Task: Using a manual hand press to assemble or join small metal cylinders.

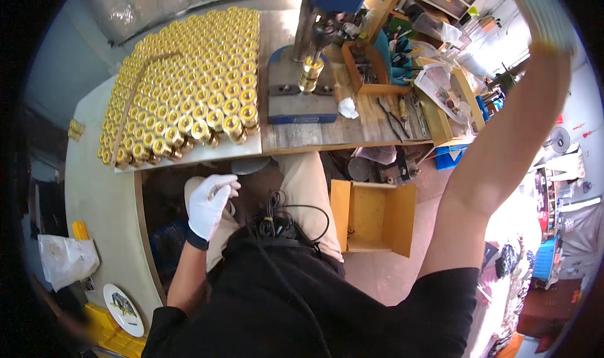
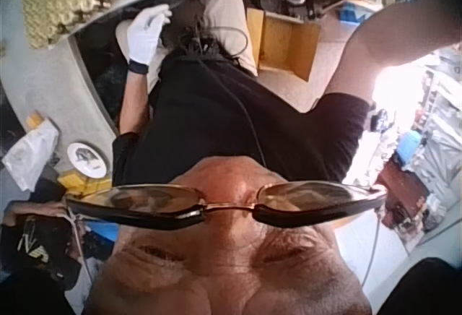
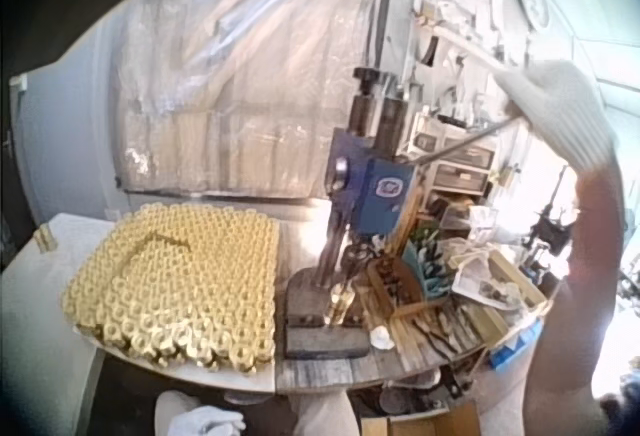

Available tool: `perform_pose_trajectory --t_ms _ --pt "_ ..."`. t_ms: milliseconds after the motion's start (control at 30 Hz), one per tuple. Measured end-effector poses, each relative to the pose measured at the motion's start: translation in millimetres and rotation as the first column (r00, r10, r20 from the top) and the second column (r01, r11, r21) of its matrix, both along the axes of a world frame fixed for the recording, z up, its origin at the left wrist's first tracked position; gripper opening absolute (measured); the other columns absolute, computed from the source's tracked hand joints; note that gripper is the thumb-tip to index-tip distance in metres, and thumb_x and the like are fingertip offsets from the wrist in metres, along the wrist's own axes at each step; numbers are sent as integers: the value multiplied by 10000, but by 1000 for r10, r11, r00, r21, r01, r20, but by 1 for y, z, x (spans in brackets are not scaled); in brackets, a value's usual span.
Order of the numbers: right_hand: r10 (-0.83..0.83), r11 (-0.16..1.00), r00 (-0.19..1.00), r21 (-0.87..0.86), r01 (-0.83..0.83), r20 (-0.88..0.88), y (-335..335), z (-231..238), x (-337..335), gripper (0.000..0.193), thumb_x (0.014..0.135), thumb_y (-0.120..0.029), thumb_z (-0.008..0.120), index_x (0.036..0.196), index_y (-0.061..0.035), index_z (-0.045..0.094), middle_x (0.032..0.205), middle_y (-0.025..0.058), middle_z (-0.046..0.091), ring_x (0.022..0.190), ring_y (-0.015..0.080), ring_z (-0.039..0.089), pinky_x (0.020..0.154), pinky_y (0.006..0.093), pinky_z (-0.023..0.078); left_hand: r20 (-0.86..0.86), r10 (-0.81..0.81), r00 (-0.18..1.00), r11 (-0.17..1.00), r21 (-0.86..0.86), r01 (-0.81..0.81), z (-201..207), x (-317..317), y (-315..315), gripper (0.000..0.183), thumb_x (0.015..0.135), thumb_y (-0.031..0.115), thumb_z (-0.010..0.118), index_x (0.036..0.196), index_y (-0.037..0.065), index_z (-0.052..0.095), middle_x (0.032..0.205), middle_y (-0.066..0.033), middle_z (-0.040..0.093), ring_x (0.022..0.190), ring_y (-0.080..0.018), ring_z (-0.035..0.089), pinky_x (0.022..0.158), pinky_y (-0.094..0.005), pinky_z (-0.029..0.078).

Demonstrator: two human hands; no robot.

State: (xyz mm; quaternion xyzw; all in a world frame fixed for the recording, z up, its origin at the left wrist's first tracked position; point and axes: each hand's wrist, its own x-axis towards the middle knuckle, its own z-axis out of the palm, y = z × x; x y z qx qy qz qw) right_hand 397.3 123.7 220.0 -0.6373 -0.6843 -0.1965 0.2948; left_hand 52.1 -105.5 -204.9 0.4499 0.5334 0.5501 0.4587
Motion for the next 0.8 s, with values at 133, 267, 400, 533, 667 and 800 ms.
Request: perform_pose_trajectory --t_ms 133,267,400,533,667,800 --pt "298 954 954 -57 -296 32 -57 -120 61 591 1026 -545 611 1413 -108 701 898 46 713 758 80 606 700 264 483 -132 -65 989 994 75 75 20 -13 24 218 1087 53 602 1238 -59 712 1077 -99 742 960 -157 705 911 -303 572" --pt "314 949 868 -155 -275 385 -41 -206 68 408 1001 -223 624 1395 -123 662 1016 36 691 769 153 666 643 309 516 -354 -88 931 953 241 182 64 1 67 200 1076 67 621 1196 -23 754 1063 -63 768 945 -138 714 886 -276 564" --pt "150 691 852 -563 -453 -501 -13 -184 28 354 1023 -275 682 1321 -86 656 992 62 724 810 157 708 653 326 562 -582 27 813 639 635 433 135 63 137 303 1033 297 695 1171 43 787 1024 -87 795 957 -225 766 835 -338 591" --pt "292 775 921 -501 -386 -257 12 -203 91 499 1024 -421 691 1405 -100 672 928 50 736 746 131 669 642 301 539 -717 73 693 351 669 655 221 200 199 444 947 544 651 1146 187 826 1062 -105 790 978 -324 750 851 -501 582" --pt "269 894 961 -355 -273 -63 -22 -217 71 494 1029 -409 688 1413 -100 671 906 44 728 725 115 651 627 283 523 -812 173 558 411 574 708 233 250 202 673 807 796 678 973 161 825 883 -117 782 890 -334 758 815 -521 571" --pt "187 973 974 -160 -166 127 -34 -253 -32 488 1033 -397 685 1421 -101 670 884 38 721 704 99 632 611 265 507 -678 255 689 249 735 631 165 247 232 611 744 725 735 814 123 809 783 -123 723 846 -331 699 835 -493 531"
